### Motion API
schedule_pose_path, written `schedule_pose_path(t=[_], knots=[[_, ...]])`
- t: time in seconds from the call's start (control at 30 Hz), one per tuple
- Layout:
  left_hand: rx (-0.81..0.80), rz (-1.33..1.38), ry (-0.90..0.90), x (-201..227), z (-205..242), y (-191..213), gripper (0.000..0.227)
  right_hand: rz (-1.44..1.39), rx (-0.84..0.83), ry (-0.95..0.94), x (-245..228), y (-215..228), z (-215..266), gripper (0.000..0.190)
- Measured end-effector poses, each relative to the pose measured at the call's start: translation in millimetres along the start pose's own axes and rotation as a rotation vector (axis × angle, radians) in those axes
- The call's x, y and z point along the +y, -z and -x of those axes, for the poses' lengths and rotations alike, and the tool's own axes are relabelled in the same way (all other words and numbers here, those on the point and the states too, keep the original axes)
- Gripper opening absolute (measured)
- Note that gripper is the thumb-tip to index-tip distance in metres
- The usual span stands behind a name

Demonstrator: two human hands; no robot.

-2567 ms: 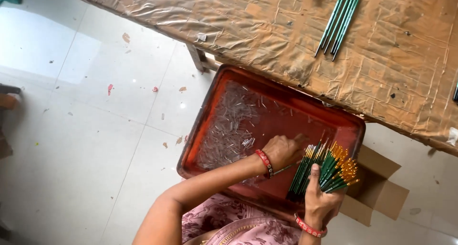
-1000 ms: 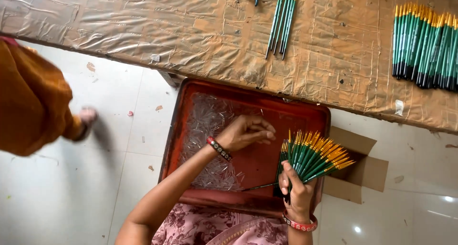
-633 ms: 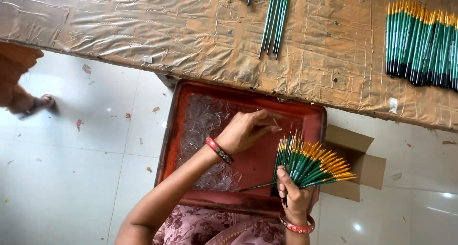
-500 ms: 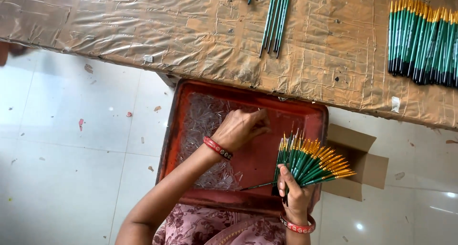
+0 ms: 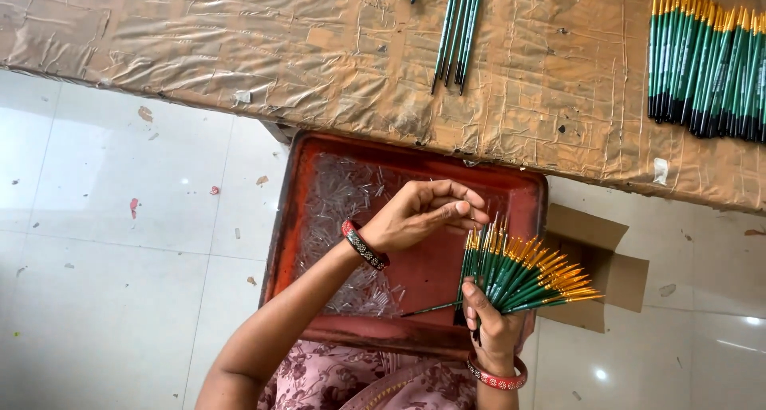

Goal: Manually placing plastic protective caps onto the bristle ends of paintbrushes.

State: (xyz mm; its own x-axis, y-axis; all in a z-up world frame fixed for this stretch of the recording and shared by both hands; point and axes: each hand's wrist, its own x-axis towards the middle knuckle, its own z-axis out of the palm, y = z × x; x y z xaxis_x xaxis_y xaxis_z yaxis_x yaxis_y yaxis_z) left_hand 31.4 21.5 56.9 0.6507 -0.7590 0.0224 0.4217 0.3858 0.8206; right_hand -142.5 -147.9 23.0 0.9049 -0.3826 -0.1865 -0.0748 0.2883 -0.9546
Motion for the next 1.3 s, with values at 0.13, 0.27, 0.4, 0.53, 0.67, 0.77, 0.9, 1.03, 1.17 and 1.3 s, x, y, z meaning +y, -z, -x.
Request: schedule_pose_path(t=[0.13,0.27,0.4,0.53,0.67,0.77,0.9,1.03,1.17,1.3], knots=[[0.012,-0.036,0.0,-10.6,1.4,-2.8,0.029,-0.017,-0.002,0.01,-7.0,-7.2,0.9,0.011],[0.083,-0.222,0.027,-17.6,3.7,-4.8,0.028,0.035,-0.003,0.026,-3.9,-9.4,2.6,0.008],[0.222,-0.524,0.079,-8.2,4.3,-3.9,0.027,0.352,0.082,0.087,4.0,-15.5,-5.2,0.009],[0.367,-0.898,0.007,-75.2,3.3,29.2,0.025,0.61,0.077,0.367,17.2,-9.0,-13.3,0.014],[0.275,-1.419,-0.077,-121.7,14.8,20.3,0.039,0.282,0.265,0.213,19.7,-5.6,-25.5,0.014],[0.141,-1.633,0.159,-131.3,30.2,-2.0,0.068,0.236,0.319,0.248,35.6,18.3,-35.3,0.02],[-0.028,-1.647,0.31,-156.3,50.8,-25.7,0.087,0.226,0.376,0.259,25.6,18.8,-38.2,0.014],[-0.249,-1.741,0.232,-203.4,63.5,-16.6,0.041,0.196,0.388,0.295,26.6,21.2,-42.3,0.015],[-0.426,-1.821,0.057,-221.3,74.4,-17.4,0.008,0.19,0.418,0.317,31.0,26.2,-42.7,0.017],[-0.411,-1.839,0.139,-201.6,75.1,-9.0,0.007,0.244,0.41,0.351,29.4,29.8,-44.1,0.02]])
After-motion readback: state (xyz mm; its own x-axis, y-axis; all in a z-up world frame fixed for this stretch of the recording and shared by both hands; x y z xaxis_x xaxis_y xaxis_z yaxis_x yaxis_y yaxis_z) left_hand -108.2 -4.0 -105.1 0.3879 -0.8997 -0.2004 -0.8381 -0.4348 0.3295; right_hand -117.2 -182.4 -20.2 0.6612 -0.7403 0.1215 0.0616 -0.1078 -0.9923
